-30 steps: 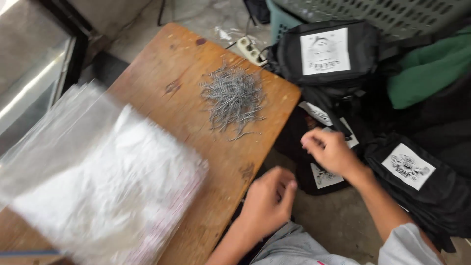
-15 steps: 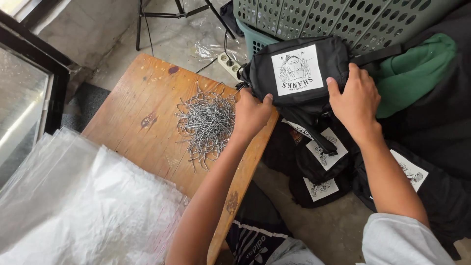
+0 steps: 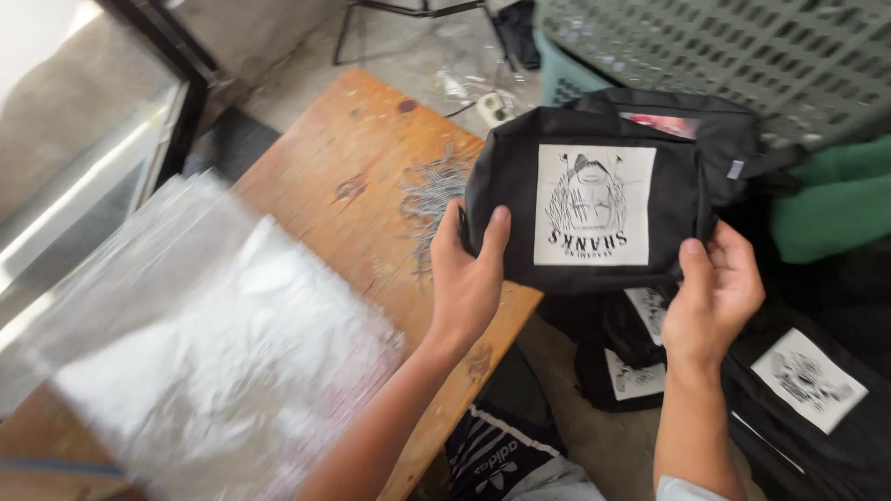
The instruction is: The person assembles small black pouches by attaching a flower-shaped keychain to the strap and placing a sticker inside. They then place the completed pouch into a clear plastic bag and add a small packet from a cardboard box before setting the package aside.
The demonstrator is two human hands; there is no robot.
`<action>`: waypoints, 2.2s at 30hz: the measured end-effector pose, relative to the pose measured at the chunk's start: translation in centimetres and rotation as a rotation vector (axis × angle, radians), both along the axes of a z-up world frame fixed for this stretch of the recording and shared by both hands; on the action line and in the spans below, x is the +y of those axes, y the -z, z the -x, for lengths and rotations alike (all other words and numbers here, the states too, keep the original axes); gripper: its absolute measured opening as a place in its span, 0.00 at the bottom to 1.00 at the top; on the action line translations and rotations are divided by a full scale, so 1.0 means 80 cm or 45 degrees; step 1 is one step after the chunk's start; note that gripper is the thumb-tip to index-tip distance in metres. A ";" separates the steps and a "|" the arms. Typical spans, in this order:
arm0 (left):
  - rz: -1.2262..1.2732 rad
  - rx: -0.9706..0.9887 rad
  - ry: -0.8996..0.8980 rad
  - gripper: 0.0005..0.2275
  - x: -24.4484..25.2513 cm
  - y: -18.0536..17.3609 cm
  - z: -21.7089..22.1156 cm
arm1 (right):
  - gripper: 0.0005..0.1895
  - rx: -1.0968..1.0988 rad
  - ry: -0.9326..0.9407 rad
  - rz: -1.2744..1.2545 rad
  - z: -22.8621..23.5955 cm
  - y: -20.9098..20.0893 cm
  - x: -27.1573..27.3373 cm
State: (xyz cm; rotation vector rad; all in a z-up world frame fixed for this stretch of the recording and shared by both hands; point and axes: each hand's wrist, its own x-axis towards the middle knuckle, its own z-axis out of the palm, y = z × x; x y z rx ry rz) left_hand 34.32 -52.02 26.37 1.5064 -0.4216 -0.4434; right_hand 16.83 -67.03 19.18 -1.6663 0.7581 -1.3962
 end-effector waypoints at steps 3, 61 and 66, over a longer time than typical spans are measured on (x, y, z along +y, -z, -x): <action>0.126 -0.135 -0.118 0.12 0.082 0.005 -0.013 | 0.18 0.102 -0.054 -0.179 -0.025 0.002 0.037; 0.861 0.363 -0.556 0.07 0.418 0.049 -0.040 | 0.07 0.616 -1.382 0.413 -0.348 -0.069 0.325; 0.501 0.193 -0.545 0.12 0.426 0.085 -0.049 | 0.10 0.611 -1.361 0.304 -0.370 -0.056 0.308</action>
